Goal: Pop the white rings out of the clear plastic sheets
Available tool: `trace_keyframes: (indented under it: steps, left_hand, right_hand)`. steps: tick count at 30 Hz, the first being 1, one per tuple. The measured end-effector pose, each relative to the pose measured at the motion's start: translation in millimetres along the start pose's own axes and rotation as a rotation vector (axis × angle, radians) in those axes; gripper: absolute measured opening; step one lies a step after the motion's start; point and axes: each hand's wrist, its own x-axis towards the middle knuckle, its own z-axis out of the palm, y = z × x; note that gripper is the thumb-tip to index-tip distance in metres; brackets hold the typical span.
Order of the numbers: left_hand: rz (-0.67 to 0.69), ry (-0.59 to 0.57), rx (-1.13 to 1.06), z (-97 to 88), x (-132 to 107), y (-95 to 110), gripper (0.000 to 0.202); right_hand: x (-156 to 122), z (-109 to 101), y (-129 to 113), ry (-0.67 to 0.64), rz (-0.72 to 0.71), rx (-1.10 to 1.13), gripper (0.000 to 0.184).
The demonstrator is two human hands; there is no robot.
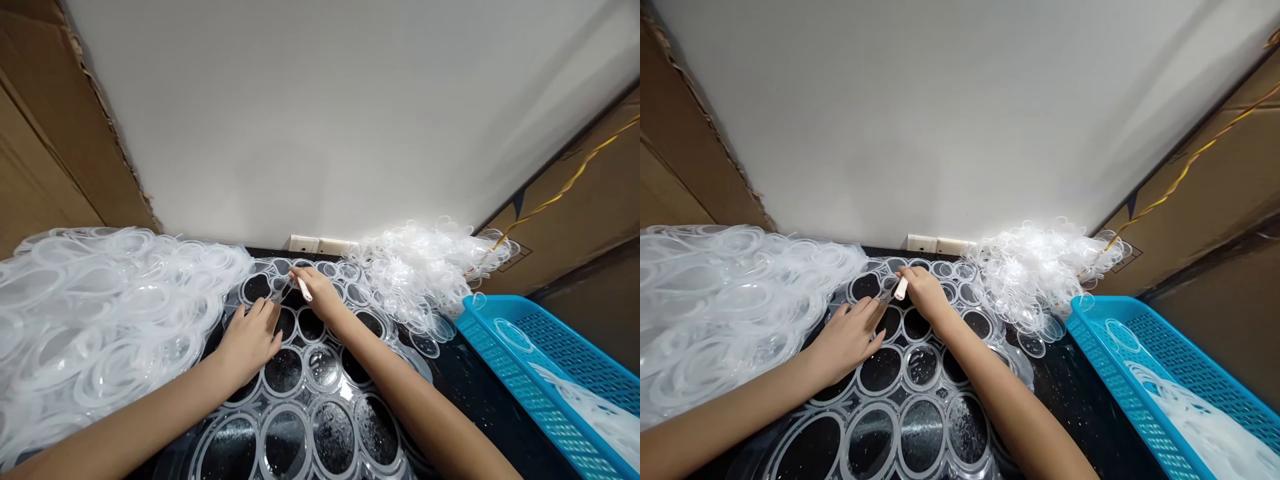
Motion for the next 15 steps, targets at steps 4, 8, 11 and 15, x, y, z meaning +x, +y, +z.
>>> trace_keyframes:
  steps: [4, 8, 11, 15]
  left_hand:
    - [-0.009, 0.000, -0.018, 1.1, -1.0, 0.0, 0.039]
    - [-0.021, 0.026, -0.052, 4.8, -2.4, 0.8, 0.040]
    - [-0.020, 0.035, -0.059, 6.0, -2.8, 1.4, 0.040]
    - [-0.009, 0.034, -0.065, 3.2, -2.8, 1.5, 0.039]
  right_hand:
    - [2.0, -5.8, 12.9, 0.070, 0.083, 0.023, 0.028]
    - [3.4, -24.9, 33.5, 0.207, 0.212, 0.014, 0.034]
    - [2.9, -36.3, 45.7, 0.244, 0.284, -0.007, 0.035]
    - [1.7, -43.5, 56.9, 0.264, 0.335, -0.075, 0.038]
